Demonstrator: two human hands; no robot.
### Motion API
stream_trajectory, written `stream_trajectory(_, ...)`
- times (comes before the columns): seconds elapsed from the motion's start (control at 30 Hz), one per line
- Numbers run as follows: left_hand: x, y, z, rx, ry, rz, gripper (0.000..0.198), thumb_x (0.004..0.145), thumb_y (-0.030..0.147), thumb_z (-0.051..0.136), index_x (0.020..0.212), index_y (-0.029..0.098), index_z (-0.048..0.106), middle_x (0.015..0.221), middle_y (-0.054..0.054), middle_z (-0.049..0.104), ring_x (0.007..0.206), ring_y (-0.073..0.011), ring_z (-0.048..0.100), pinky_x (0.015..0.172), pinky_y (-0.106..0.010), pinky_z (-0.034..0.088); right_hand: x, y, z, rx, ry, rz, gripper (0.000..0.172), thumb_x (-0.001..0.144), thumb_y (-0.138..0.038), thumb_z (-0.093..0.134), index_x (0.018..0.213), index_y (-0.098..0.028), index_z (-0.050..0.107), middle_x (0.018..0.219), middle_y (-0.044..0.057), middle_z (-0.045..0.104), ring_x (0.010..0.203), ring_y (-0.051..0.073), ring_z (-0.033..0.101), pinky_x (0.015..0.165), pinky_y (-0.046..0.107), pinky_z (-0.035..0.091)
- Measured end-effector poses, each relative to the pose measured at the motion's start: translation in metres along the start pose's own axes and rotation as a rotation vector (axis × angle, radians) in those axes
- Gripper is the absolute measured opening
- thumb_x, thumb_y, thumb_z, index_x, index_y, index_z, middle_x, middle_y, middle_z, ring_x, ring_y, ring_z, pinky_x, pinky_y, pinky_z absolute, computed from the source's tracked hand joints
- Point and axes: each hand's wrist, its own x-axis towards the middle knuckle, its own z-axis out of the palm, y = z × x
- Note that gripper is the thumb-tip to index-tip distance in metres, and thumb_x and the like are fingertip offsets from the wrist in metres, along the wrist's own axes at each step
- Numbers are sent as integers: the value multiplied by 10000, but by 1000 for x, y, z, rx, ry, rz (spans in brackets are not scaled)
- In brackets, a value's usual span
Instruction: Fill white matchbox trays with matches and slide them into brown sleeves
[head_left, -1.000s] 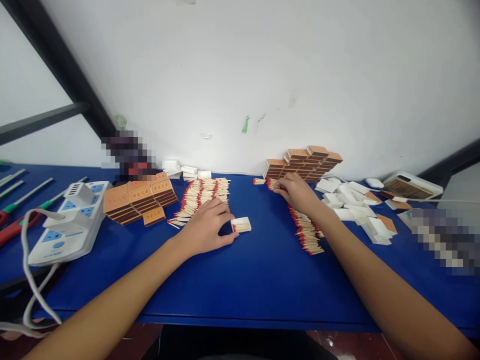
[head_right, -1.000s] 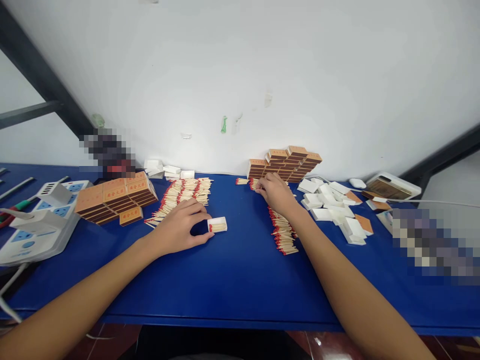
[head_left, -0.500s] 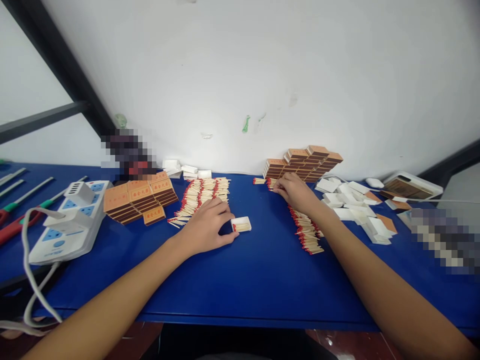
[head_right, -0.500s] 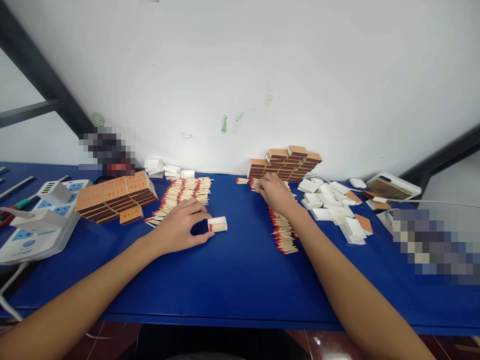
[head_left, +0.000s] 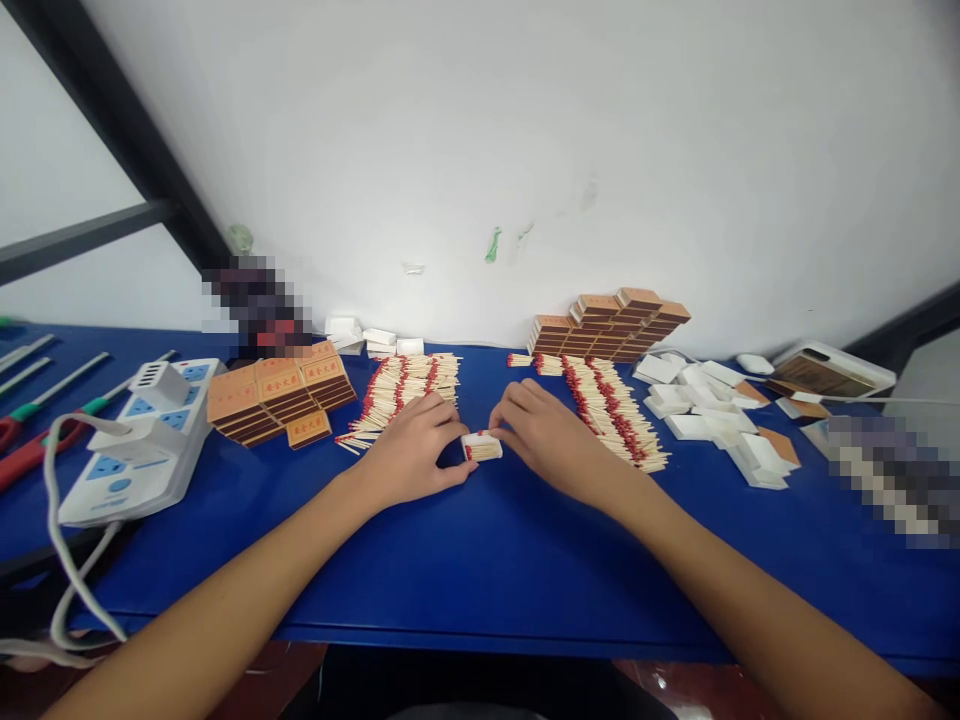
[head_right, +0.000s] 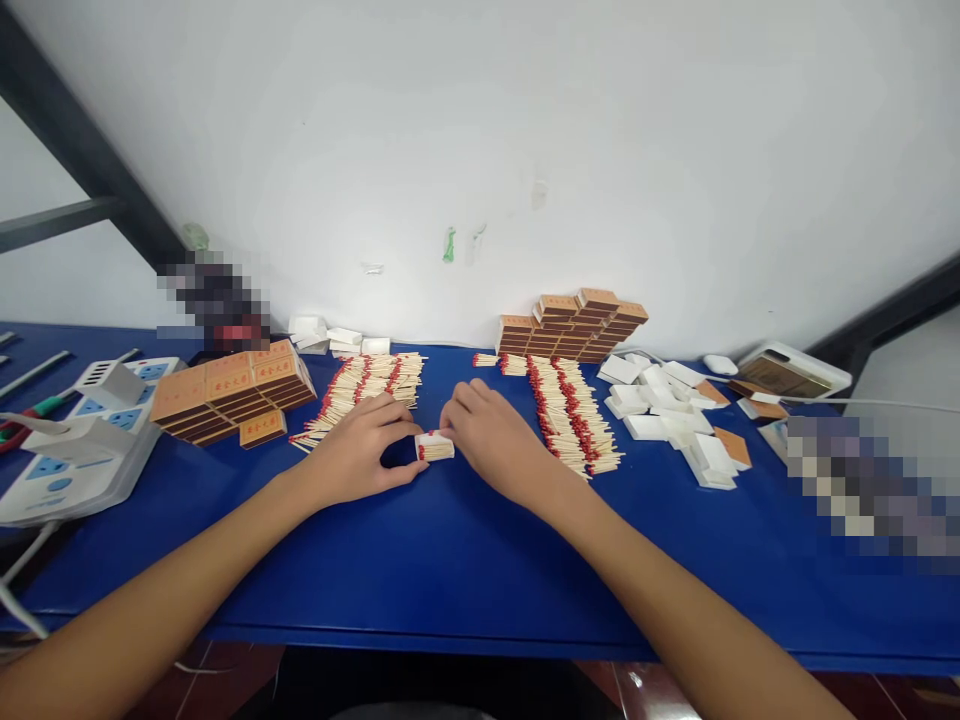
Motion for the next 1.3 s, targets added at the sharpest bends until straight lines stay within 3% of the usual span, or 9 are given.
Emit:
stream_trajectory(0.17, 0, 0, -1, 6, -8, -3, 227, 945, 395, 758, 1034, 186, 765, 1031, -82, 709, 1046, -279, 623, 943, -452, 534, 3, -16, 13, -105, -89, -34, 245, 1088, -165, 495, 912, -183, 664, 986, 122, 644, 900, 271, 521, 796, 410, 432)
stream_trajectory(0.3, 1, 1, -2, -5, -18, -12, 236, 957, 405, 745, 1059, 193, 766, 1020, -80, 705, 1059, -281, 625, 944, -448, 532, 3, -1, 13, 91, -31, -2, 163, 1081, -209, 557, 962, -212, 668, 1011, 91, 647, 941, 249, 568, 836, 380, 464)
stream_trajectory(0.4, 1, 2, -3, -14, -18, -12, 251, 956, 413, 749, 1075, 193, 768, 1026, -83, 708, 1061, -284, 626, 946, -452, 531, 3, 32, 10, 184, 69, 82, 133, 1066, -256, 587, 984, -232, 688, 1000, 84, 659, 975, 258, 603, 861, 388, 490)
stream_trajectory(0.53, 1, 2, -3, -31, -13, -18, 232, 968, 410, 733, 1067, 203, 771, 1034, -83, 715, 1060, -279, 625, 950, -449, 532, -4, 97, 8, 29, 194, 254, 179, 1035, -268, 574, 961, -215, 728, 963, 125, 676, 994, 314, 610, 896, 458, 490)
stream_trajectory(0.63, 0, 2, -3, -35, -23, -29, 255, 968, 425, 730, 1080, 200, 772, 1039, -88, 718, 1053, -280, 621, 952, -461, 534, -14, 133, 10, -44, 164, 298, 215, 1021, -302, 574, 944, -211, 753, 917, 129, 664, 943, 323, 602, 893, 478, 485)
stream_trajectory(0.7, 0, 2, -3, -38, -25, -28, 254, 968, 425, 728, 1079, 201, 773, 1038, -87, 717, 1056, -280, 623, 958, -461, 533, -19, 145, 13, -65, 134, 292, 223, 1017, -313, 577, 940, -211, 760, 900, 126, 652, 928, 321, 593, 877, 469, 482)
stream_trajectory(1.17, 1, 2, -2, -36, -13, -11, 237, 969, 416, 731, 1070, 206, 773, 1038, -83, 716, 1063, -279, 635, 952, -453, 537, -14, 151, 23, -67, 55, 270, 180, 1007, -284, 556, 889, -213, 672, 945, 139, 645, 967, 318, 566, 866, 443, 469)
stream_trajectory(1.3, 1, 2, -3, -32, -14, -10, 230, 968, 415, 732, 1062, 209, 775, 1027, -79, 714, 1057, -278, 636, 949, -451, 538, -11, 138, 18, -64, 55, 256, 168, 1008, -262, 543, 876, -221, 639, 940, 134, 632, 941, 312, 558, 892, 452, 469)
